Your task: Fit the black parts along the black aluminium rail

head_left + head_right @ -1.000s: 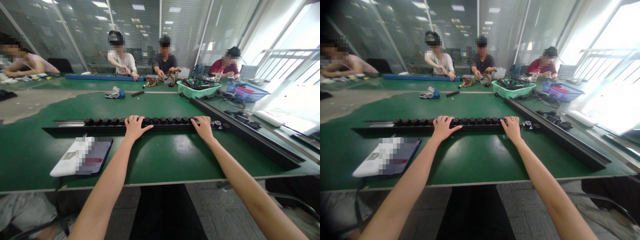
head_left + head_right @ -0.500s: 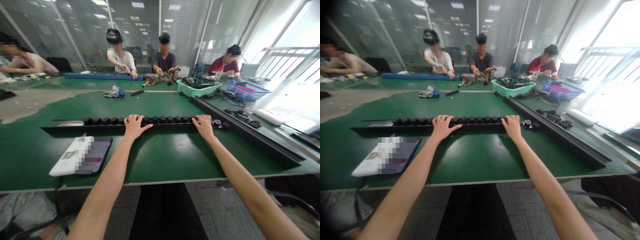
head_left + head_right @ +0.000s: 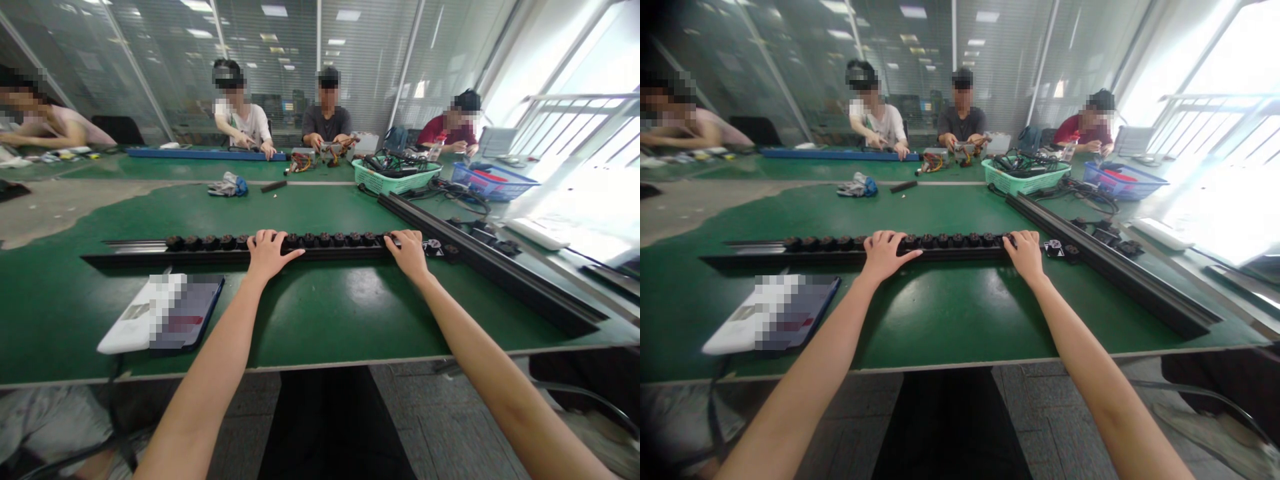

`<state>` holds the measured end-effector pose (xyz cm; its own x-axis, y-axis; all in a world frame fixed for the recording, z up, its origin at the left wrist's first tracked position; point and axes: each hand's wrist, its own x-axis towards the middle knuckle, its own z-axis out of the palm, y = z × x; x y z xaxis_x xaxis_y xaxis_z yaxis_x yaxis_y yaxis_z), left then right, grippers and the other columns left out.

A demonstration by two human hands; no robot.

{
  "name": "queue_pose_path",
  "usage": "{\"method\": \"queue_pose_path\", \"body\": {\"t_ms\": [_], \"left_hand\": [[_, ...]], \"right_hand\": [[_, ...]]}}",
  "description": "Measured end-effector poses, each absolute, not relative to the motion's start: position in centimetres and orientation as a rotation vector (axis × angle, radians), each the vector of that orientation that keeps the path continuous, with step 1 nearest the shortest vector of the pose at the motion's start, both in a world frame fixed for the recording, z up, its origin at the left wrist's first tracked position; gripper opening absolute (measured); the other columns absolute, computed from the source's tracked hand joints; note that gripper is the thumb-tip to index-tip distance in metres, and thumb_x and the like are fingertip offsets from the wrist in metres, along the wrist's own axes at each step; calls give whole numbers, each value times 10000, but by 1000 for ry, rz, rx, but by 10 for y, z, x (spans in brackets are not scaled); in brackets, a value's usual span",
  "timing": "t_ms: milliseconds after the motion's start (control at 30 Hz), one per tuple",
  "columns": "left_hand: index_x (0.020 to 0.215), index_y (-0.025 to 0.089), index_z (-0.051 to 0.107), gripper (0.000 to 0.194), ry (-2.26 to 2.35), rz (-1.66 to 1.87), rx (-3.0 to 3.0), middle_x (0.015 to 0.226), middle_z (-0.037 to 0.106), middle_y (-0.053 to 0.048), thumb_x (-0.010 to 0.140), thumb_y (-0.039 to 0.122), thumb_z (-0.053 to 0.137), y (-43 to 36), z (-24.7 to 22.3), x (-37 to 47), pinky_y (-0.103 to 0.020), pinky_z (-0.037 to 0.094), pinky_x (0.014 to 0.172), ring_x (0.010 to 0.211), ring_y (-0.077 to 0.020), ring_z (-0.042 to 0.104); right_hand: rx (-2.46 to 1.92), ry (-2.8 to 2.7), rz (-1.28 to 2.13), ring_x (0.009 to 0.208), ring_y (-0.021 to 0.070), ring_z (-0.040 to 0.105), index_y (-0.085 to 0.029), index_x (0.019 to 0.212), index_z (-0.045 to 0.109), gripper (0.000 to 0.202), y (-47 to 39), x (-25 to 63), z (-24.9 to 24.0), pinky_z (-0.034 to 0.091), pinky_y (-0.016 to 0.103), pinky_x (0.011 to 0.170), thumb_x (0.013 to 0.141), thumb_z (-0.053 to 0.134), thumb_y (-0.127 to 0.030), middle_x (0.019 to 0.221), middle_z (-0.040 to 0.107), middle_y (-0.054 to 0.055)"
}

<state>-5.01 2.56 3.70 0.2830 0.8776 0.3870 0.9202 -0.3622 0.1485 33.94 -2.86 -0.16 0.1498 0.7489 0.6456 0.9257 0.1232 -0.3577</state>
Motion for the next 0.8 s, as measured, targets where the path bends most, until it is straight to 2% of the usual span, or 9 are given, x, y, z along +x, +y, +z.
{"method": "queue_pose_path", "body": {"t_ms": [200, 367, 533, 800], "left_hand": [[1355, 243, 613, 693, -1697, -641, -2433, 1373, 560, -166, 898, 750, 499, 25, 38, -50, -538, 262, 1111, 1323, -379, 375], [1351, 227, 615, 699, -1695, -638, -2433, 1370, 560, -167, 903, 749, 494, 25, 37, -49, -533, 267, 1112, 1321, -371, 381], [1345, 231, 617, 690, -1697, -632, -2418, 1376, 561, -167, 901, 748, 504, 26, 37, -49, -535, 271, 1112, 1323, -371, 386], [1352, 246, 610, 693, -1710, -620, -2423, 1390, 556, -157, 898, 757, 499, 26, 37, -49, -533, 261, 1115, 1329, -374, 372]], "right_hand": [[-1659, -1630, -298, 1100, 324, 503, -192, 1130, 718, 442, -28, 341, -5, 423, 489, 979, 985, 494, -544, 1081, 672, 155], [-1615, -1620, -293, 1086, 324, 515, -166, 1210, 657, 434, -26, 341, -8, 421, 494, 989, 991, 495, -503, 1110, 672, 166], [-1608, -1637, -290, 1081, 326, 510, -192, 1139, 675, 358, -26, 341, -7, 422, 489, 986, 997, 489, -463, 1084, 676, 153], [-1623, -1612, -282, 1088, 328, 507, -184, 1128, 678, 354, -28, 343, -6, 423, 491, 977, 992, 487, -449, 1085, 674, 160]]}}
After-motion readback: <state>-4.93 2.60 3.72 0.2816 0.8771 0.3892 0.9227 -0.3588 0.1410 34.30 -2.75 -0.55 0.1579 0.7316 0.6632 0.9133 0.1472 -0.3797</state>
